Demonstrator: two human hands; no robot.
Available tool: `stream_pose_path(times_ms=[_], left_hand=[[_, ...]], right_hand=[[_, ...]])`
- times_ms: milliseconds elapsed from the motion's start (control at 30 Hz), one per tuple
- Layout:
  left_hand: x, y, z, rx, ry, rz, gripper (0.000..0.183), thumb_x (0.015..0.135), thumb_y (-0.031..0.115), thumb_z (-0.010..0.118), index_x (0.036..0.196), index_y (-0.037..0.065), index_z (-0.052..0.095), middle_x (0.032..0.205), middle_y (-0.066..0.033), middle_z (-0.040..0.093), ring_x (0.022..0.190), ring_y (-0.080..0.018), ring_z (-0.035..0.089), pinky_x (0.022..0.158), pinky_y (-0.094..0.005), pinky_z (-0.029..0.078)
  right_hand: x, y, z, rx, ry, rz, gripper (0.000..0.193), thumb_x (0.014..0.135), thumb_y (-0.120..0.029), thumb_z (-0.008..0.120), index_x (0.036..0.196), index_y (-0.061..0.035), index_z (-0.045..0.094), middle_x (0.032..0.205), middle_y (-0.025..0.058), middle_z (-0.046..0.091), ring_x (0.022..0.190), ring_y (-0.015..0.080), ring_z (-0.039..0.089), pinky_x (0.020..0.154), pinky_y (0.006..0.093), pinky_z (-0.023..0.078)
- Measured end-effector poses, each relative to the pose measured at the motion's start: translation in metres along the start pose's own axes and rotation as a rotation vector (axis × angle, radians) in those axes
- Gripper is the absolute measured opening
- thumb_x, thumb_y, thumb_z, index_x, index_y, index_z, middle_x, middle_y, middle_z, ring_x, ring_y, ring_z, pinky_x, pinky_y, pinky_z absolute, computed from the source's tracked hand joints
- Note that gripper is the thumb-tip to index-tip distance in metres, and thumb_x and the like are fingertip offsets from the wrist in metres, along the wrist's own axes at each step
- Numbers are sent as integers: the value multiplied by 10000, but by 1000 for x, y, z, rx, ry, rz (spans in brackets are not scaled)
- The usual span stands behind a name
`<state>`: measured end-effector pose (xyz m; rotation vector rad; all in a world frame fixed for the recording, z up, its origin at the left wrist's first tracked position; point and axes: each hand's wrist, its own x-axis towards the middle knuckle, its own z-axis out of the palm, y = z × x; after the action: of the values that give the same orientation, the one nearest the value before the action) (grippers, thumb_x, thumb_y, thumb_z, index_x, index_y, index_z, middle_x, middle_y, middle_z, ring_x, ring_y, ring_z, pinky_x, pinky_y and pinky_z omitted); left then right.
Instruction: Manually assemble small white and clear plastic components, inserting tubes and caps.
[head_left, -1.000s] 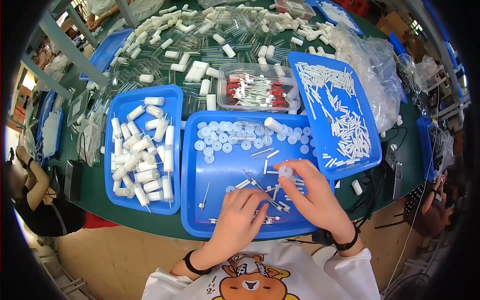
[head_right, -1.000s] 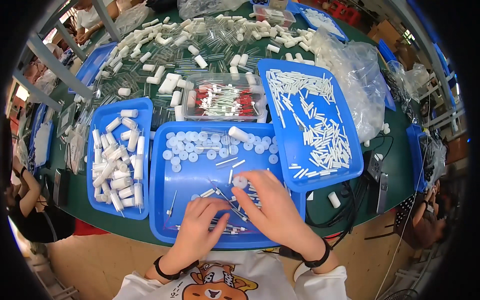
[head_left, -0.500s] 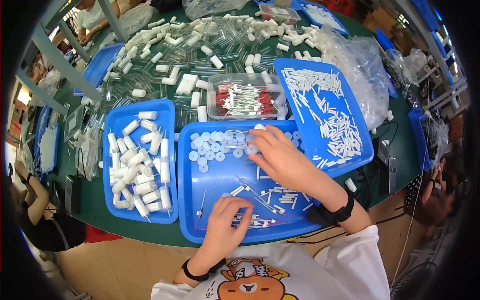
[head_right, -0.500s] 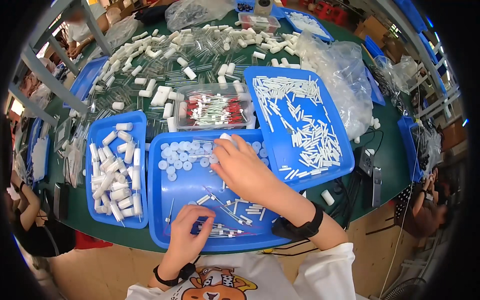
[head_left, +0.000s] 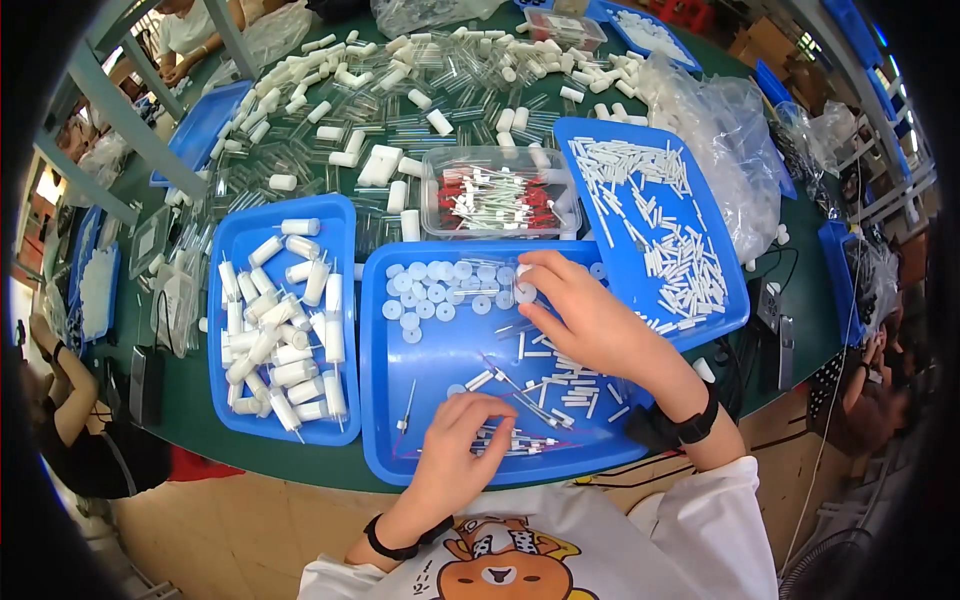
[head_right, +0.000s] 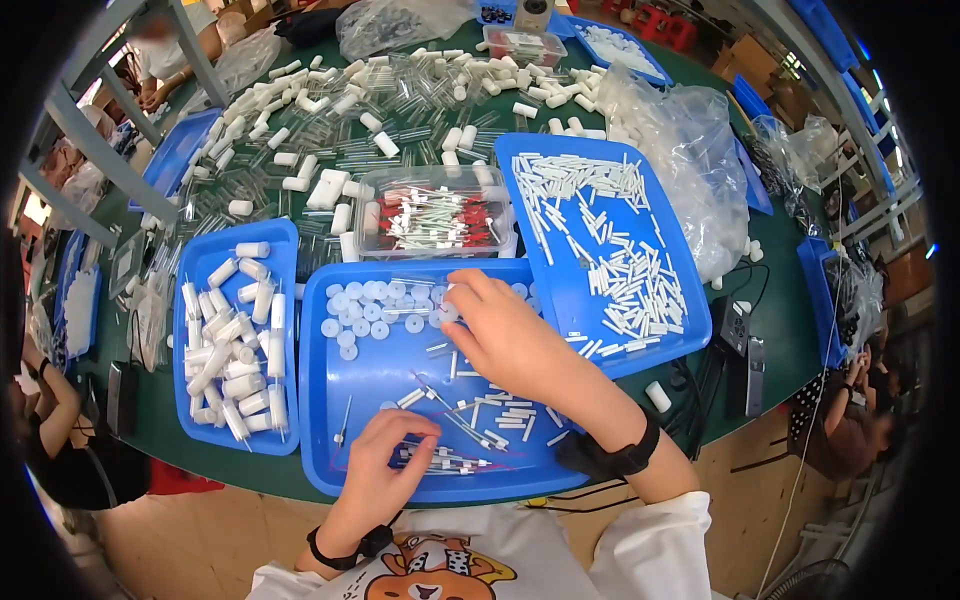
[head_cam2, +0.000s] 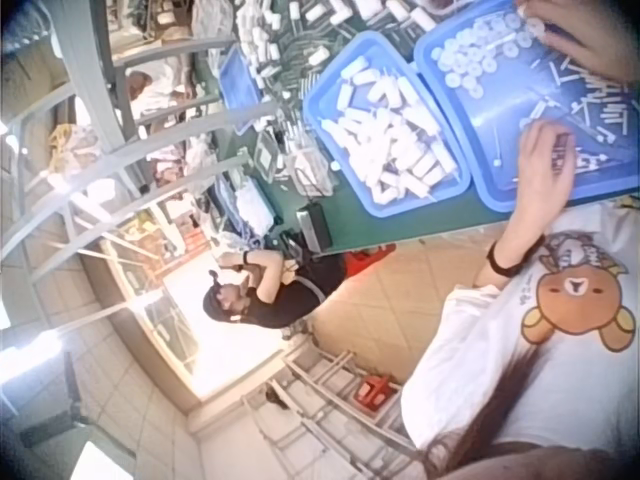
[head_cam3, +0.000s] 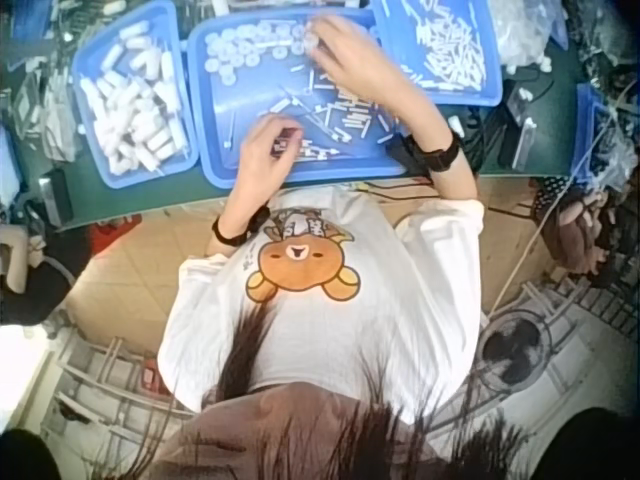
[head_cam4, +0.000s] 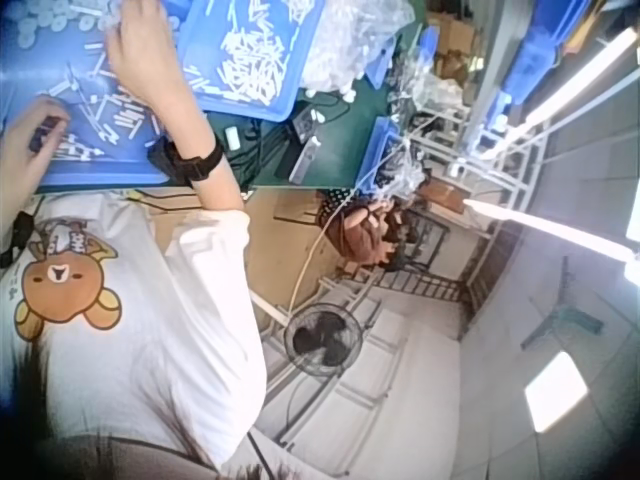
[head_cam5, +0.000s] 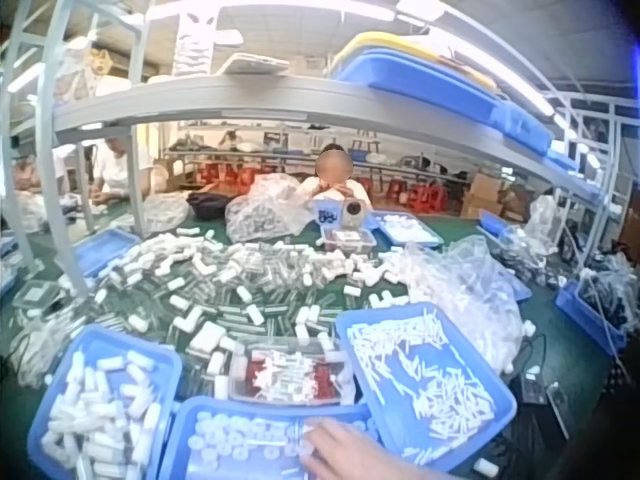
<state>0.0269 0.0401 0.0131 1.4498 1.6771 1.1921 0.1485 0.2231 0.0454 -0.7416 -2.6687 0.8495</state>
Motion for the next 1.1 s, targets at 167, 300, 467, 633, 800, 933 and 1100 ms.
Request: stream_pose_path(times_ms=[167,300,467,633,800,933,1100], left_hand=[[-1,-3,1,0,4,17,106,773,-6,627,876,16,614,888,-100,637,852,-266,596,773,-340,460],[0,-2,-1,13,12,23,103,777,-9,623,877,15,615,882,-106,633,832,-264,597,762,-334,460],[-2,-2,-1,-92,19,-53,179,828,-3,584,1006,4,592,975,-119,634,875,-224,615,805,-315,461],[-5,-1,-2,-598,54,-203,376,915,30,508,1284,10,440,1237,-136,544,996,-168,599,840,-267,445],[-9,-3,-15,-813,-105,-202,417,935,10,474,1341,-13,382,1319,-151,472,1142,-196,531,924,-290,431],[-13,-8,-19,-918,-80,-229,378,903,-51,493,1277,-34,442,1280,-158,496,1173,-237,514,979,-344,424],[-17,-3,-20,-1015,-25,-203,365,851,-101,544,1207,-51,480,1203,-179,539,1142,-251,538,949,-360,460]], right_hand=[[5,13,12,-18,22,-15,260,888,-120,554,1094,30,503,1257,198,469,1126,378,486,945,387,412],[4,14,14,136,92,21,265,875,-80,555,1081,72,489,1199,224,481,1070,398,499,896,404,429],[-13,-18,-6,368,123,80,286,902,-76,535,1154,50,489,1224,190,474,1091,322,522,857,359,478],[-50,-52,-11,799,-195,90,328,924,-93,530,1234,1,478,1317,137,418,1125,235,514,857,345,499],[-64,-57,-5,786,-333,-16,354,918,-92,543,1255,-19,464,1336,143,418,1186,267,483,922,356,450],[-60,-63,-3,756,-284,-110,350,918,-98,543,1250,-19,466,1300,157,457,1163,294,490,940,356,420],[-62,-73,-8,810,-268,-15,364,919,-95,536,1267,-13,470,1265,156,486,1120,279,503,917,350,418]])
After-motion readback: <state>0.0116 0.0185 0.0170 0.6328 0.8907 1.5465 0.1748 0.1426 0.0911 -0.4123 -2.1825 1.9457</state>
